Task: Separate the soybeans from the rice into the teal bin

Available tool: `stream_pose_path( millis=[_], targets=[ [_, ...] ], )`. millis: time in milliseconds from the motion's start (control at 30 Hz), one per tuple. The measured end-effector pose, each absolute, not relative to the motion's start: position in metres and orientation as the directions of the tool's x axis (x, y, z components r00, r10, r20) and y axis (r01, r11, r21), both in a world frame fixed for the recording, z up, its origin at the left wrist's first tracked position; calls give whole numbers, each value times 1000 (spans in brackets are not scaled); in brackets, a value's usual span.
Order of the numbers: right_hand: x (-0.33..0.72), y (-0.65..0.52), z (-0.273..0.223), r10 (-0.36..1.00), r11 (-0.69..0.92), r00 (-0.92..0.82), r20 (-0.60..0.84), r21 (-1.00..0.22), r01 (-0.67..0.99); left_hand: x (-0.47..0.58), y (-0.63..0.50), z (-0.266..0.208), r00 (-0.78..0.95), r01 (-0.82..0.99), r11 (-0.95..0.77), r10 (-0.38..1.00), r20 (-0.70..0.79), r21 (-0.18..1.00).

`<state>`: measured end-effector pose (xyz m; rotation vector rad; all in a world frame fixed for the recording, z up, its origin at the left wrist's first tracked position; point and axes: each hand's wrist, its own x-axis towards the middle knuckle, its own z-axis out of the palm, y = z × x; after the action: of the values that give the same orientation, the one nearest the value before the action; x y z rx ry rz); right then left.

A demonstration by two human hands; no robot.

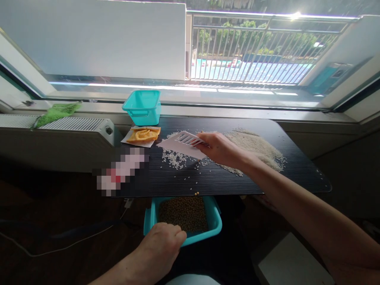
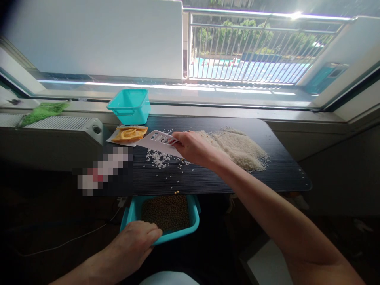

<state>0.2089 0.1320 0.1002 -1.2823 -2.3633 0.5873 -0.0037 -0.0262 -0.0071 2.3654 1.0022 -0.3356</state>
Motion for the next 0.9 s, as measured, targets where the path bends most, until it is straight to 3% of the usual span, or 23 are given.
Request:
stream_pose_path(
  millis=[133,367,600,900],
  targets=[
    [216,128,99,841,486,-523,140,-620,616,-4,-25,-5,698,716,-565,585,-413,410],
    [209,119,103,833,510,-529,164,-597,619,-1,-23,2,685,729,-565,589,-430,387],
    [200,105,98,782,517,-599,172,-716,469,-1,-24,3,684,729,-569,580,-442,380],
    [201,77,104,756,445,-653,45,-766,464,-2,-25,-1,690,724,-584,589,-421,368]
  ],
)
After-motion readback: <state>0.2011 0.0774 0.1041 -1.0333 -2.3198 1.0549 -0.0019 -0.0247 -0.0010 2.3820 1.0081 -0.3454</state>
